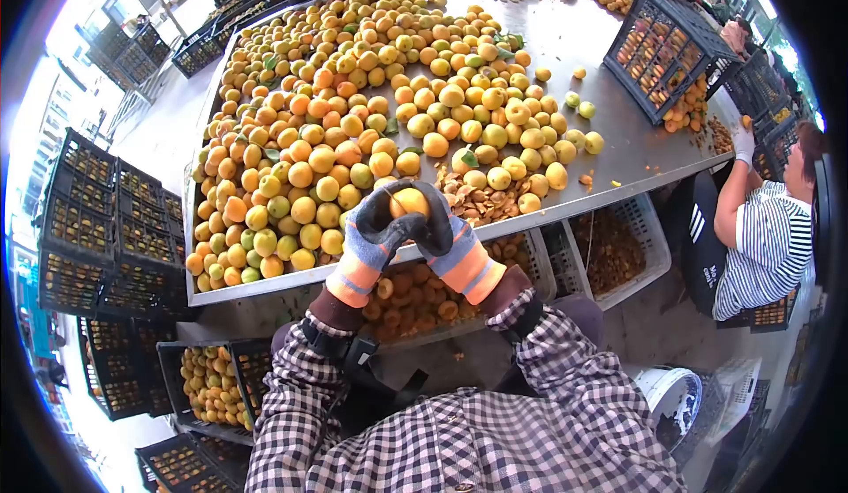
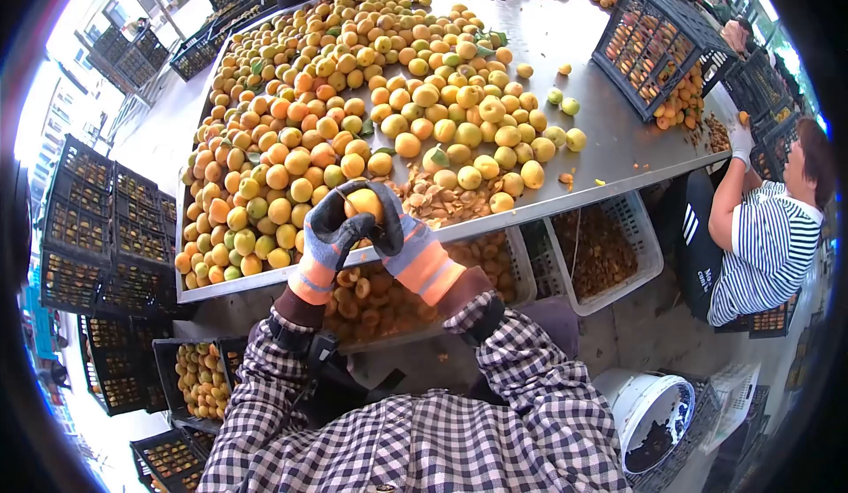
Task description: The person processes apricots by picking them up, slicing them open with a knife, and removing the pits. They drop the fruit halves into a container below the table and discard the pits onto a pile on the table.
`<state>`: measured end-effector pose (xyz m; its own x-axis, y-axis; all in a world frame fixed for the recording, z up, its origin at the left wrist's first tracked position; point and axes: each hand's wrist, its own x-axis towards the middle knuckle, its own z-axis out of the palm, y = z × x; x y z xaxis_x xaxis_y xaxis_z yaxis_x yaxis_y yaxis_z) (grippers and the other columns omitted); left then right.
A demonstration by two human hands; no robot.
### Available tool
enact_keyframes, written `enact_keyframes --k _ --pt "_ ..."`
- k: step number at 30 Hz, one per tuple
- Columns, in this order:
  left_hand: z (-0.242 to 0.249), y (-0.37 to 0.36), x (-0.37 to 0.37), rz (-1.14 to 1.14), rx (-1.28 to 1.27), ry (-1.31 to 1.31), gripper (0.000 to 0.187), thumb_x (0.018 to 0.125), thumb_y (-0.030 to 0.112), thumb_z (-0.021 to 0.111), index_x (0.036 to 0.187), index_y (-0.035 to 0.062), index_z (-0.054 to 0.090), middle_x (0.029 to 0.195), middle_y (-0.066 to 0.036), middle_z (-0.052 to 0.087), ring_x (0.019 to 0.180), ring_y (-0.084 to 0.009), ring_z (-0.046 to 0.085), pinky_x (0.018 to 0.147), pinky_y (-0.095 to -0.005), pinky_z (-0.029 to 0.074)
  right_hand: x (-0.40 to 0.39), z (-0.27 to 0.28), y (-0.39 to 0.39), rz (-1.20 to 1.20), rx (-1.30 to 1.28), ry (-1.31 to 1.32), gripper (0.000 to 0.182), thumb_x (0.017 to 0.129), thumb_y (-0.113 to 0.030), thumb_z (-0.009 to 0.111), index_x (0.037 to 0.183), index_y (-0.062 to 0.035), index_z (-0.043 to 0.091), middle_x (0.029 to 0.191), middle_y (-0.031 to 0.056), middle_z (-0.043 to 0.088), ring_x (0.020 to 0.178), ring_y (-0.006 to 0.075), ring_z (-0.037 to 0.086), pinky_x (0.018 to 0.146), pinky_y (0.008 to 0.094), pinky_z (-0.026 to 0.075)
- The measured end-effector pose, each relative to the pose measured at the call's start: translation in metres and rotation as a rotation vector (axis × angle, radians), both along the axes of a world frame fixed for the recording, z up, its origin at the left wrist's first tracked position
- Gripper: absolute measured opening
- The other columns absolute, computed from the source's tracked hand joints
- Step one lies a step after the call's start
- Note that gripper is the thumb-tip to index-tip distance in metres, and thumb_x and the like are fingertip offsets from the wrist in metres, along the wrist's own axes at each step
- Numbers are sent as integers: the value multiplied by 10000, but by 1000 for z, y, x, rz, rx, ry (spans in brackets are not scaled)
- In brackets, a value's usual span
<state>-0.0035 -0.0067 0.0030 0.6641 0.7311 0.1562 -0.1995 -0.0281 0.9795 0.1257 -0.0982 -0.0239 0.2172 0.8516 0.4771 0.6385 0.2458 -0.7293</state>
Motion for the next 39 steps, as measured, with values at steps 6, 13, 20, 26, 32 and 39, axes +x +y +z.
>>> enact_keyframes --k 6,13,20,26,32,39 --pt "4 -3 -5 -6 -15 -37 504 844 139 721 1282 -28 535 1195 -87 613 1097 -165 590 941 -307 489 -1 9 -2 52 28 188 479 855 -76 622 1306 -46 464 1095 180 640 1017 291 646 842 359 522" --pt "17 -6 3 -86 -212 -111 513 880 194 661 1325 -7 503 1199 -83 598 1088 -159 592 896 -283 514 21 13 1 163 -44 751 534 873 18 628 1366 -33 430 1202 62 585 1039 106 575 870 257 492" --pt "9 8 -2 -57 -313 -162 456 914 128 616 1339 24 487 1235 -87 594 1115 -183 592 886 -305 533 44 14 -20 371 -257 670 558 858 -3 650 1371 -27 433 1163 47 605 1044 81 560 907 260 476" --pt "3 5 4 -86 -258 -142 445 875 109 678 1287 15 539 1223 -93 594 1126 -194 579 914 -348 541 53 32 -24 225 -264 627 419 843 -21 694 1239 -16 559 1078 57 651 908 124 634 844 253 523" --pt "-26 4 20 -26 142 20 432 860 -3 663 1277 15 549 1209 -70 612 1122 -145 565 954 -283 474 29 -2 12 -187 -140 185 259 829 -208 726 993 -40 617 817 149 671 770 308 661 672 372 514" --pt "-45 9 19 170 355 108 473 827 -37 656 1284 11 541 1200 -104 619 1100 -184 590 949 -306 475 16 -7 25 -254 -177 94 192 838 -239 681 921 -90 594 757 115 660 733 327 663 639 414 517"
